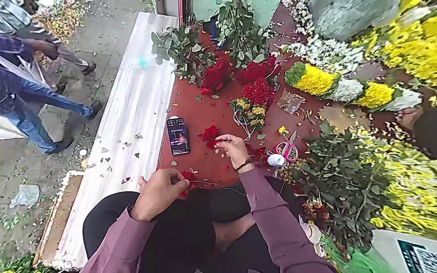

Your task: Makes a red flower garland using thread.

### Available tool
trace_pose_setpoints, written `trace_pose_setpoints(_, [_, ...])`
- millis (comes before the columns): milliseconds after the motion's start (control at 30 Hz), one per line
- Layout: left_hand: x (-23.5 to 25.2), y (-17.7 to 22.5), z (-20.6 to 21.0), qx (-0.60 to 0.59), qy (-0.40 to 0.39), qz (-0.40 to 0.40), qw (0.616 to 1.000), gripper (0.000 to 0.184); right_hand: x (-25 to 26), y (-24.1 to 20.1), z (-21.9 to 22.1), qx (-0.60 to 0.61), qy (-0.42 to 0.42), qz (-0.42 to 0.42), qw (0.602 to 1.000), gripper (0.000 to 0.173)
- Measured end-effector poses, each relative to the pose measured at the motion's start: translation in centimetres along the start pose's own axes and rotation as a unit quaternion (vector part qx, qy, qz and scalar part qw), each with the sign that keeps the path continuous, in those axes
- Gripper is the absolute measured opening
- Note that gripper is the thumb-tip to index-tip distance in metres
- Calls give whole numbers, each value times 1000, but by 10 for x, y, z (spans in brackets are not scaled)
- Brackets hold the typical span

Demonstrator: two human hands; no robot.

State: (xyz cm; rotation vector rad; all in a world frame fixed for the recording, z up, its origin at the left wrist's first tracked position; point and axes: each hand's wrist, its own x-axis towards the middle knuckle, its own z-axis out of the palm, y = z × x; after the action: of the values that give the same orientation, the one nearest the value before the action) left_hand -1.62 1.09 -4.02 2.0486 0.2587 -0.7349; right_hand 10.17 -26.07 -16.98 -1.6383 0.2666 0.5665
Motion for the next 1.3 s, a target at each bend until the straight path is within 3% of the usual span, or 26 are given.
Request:
trace_pose_setpoints(200, [-3, -1, 1, -82, -5, -35, 996, 21, -71, -44, 21, 123, -82, -82, 986, 15])
trace_pose_setpoints(333, [-2, 8, 1, -237, 6, -33, 971, 20, -103, -55, 36, 152, -177, -82, 969, 18])
trace_pose_setpoints(467, [-1, 13, 7, -325, 27, -18, 945, 22, -112, -54, 51, 153, -184, -49, 970, 27])
trace_pose_setpoints(667, [0, 17, 12, -317, 12, -18, 948, 35, -114, -51, 58, 146, -165, -11, 975, 34])
trace_pose_setpoints(1100, [-1, 18, 13, -311, -1, -28, 950, 34, -118, -55, 57, 142, -190, 0, 972, 36])
trace_pose_setpoints(1300, [0, 14, 11, -331, 33, -25, 943, 30, -112, -50, 51, 127, -284, -94, 946, 59])
